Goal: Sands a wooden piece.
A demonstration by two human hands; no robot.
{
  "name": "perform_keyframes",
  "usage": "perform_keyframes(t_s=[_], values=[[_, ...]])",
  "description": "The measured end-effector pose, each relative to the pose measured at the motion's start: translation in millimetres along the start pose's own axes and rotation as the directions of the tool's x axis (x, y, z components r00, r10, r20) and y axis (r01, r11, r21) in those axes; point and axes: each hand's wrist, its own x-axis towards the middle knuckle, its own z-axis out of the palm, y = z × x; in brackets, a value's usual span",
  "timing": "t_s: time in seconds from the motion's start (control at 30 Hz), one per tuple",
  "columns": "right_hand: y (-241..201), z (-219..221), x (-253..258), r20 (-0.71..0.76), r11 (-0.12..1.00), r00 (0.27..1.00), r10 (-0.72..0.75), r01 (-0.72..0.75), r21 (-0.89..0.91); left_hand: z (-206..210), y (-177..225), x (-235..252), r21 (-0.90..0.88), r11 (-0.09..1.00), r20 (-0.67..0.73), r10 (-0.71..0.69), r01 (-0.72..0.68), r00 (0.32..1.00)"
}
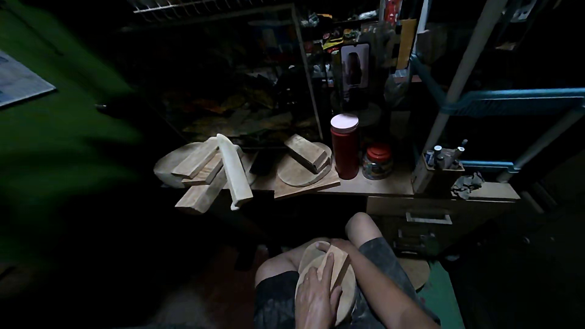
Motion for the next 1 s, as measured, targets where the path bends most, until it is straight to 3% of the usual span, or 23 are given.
perform_keyframes(t_s=[0.2, 0.43, 0.7, 0.9, 1.0], values=[[-5, -5, 17, 0.069, 0.975, 0.981, 0.182, -0.171, -0.139, 2, -14, -30, -0.022, 0.999, 0.008, 0.032, -0.032, 0.999], [-2, -4, 22, 0.074, 0.973, 0.978, 0.192, -0.181, -0.144, 8, -27, -50, -0.036, 0.998, -0.053, 0.041, -0.043, 0.998], [-1, -5, 21, 0.074, 0.98, 0.982, 0.171, -0.162, -0.112, 3, -9, -20, -0.037, 0.999, -0.054, 0.019, -0.021, 0.998], [6, 0, 14, 0.032, 0.999, 0.999, 0.033, -0.032, -0.032, 3, 2, 2, -0.014, 1.0, -0.03, -0.005, 0.005, 1.0], [-1, -3, 9, 0.047, 0.995, 0.996, 0.073, -0.07, -0.066, -1, -1, -5, -0.02, 1.0, 0.012, 0.002, -0.002, 1.0]])
